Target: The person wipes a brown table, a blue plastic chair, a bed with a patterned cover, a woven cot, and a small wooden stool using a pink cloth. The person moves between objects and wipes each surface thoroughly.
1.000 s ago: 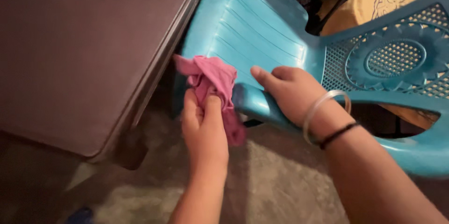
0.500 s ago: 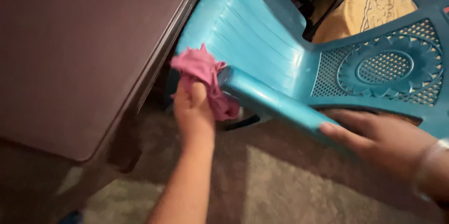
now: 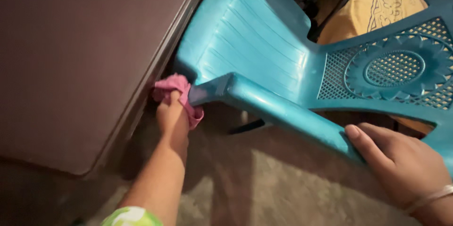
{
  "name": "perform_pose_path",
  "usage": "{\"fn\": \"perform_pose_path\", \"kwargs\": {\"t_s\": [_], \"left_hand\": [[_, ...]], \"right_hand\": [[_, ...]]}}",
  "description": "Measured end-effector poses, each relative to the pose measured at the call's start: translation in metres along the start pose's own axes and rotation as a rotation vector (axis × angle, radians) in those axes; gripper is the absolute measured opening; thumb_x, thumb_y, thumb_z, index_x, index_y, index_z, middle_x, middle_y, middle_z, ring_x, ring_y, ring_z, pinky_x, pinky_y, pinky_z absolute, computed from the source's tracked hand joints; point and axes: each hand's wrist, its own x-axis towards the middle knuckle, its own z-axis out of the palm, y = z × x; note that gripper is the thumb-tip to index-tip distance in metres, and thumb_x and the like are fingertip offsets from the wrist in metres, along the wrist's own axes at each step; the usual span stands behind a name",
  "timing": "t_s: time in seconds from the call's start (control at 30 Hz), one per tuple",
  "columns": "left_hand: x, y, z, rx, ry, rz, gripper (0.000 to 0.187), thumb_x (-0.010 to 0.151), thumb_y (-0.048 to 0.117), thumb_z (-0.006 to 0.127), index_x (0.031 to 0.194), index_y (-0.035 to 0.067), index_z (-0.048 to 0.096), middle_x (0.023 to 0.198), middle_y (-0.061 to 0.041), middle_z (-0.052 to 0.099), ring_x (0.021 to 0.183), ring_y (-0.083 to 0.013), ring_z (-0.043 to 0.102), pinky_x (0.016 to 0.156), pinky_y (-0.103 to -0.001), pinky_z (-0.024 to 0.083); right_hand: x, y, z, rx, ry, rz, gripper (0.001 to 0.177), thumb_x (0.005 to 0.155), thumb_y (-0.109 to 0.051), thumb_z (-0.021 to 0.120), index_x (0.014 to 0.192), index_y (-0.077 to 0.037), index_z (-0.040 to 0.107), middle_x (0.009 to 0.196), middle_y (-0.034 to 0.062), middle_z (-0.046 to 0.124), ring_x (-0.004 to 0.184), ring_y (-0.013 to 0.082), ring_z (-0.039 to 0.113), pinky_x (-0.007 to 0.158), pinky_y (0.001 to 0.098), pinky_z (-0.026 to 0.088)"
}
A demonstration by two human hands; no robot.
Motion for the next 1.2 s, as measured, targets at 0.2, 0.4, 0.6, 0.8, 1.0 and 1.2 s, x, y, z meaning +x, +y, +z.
{"fn": "perform_pose_path", "kwargs": {"t_s": [0.2, 0.4, 0.6, 0.8, 1.0, 1.2], "left_hand": [[-0.047, 0.059, 0.016, 0.200, -0.127, 0.294, 0.046, 0.094, 0.043, 0.057, 0.097, 0.001, 0.075, 0.070, -0.010, 0.070, 0.062, -0.0157, 0.065, 0.057, -0.033, 0.051], [-0.160, 0.130, 0.026, 0.078, -0.257, 0.464, 0.033, 0.082, 0.022, 0.078, 0.109, 0.005, 0.069, 0.085, -0.016, 0.070, 0.076, -0.0323, 0.067, 0.066, -0.044, 0.051], [-0.140, 0.112, 0.021, 0.183, -0.225, 1.083, 0.059, 0.071, 0.019, 0.084, 0.125, 0.003, 0.065, 0.131, -0.013, 0.064, 0.119, -0.0316, 0.063, 0.100, -0.039, 0.054], [-0.107, 0.052, 0.021, -0.077, -0.316, 0.652, 0.041, 0.089, 0.026, 0.073, 0.123, 0.003, 0.069, 0.114, -0.010, 0.075, 0.105, -0.0193, 0.071, 0.094, -0.032, 0.056], [-0.050, 0.013, 0.019, -0.109, -0.167, 0.335, 0.040, 0.098, 0.031, 0.063, 0.123, 0.002, 0.071, 0.117, -0.007, 0.075, 0.106, -0.0152, 0.068, 0.090, -0.031, 0.053], [-0.007, -0.013, -0.001, -0.015, -0.160, 0.187, 0.045, 0.098, 0.038, 0.057, 0.127, 0.006, 0.069, 0.115, -0.006, 0.073, 0.102, -0.0160, 0.068, 0.085, -0.033, 0.054]], "right_hand": [[0.002, -0.005, -0.004, -0.042, -0.073, 0.034, 0.055, 0.100, -0.061, 0.040, 0.107, -0.022, 0.078, 0.084, 0.0078, 0.074, 0.087, 0.0343, 0.072, 0.079, 0.0447, 0.054], [0.005, 0.002, 0.000, 0.016, 0.039, -0.073, 0.053, 0.093, -0.062, 0.045, 0.109, -0.024, 0.078, 0.097, 0.0049, 0.079, 0.096, 0.0338, 0.071, 0.082, 0.0443, 0.055], [0.002, 0.007, 0.003, -0.024, -0.007, -0.025, 0.052, 0.093, -0.061, 0.047, 0.111, -0.024, 0.078, 0.101, 0.0066, 0.080, 0.101, 0.0335, 0.072, 0.084, 0.0444, 0.056], [0.005, 0.007, 0.004, -0.059, -0.008, -0.023, 0.051, 0.095, -0.059, 0.044, 0.113, -0.024, 0.077, 0.098, 0.0062, 0.079, 0.100, 0.0332, 0.071, 0.086, 0.0439, 0.055], [0.006, 0.002, 0.002, -0.010, -0.085, 0.009, 0.049, 0.099, -0.055, 0.044, 0.106, -0.021, 0.078, 0.094, 0.0046, 0.069, 0.094, 0.0302, 0.074, 0.083, 0.0424, 0.056], [-0.002, 0.004, 0.003, 0.014, 0.127, -0.119, 0.045, 0.091, -0.056, 0.056, 0.101, -0.017, 0.076, 0.096, 0.0068, 0.076, 0.092, 0.0340, 0.069, 0.081, 0.0447, 0.053]]}}
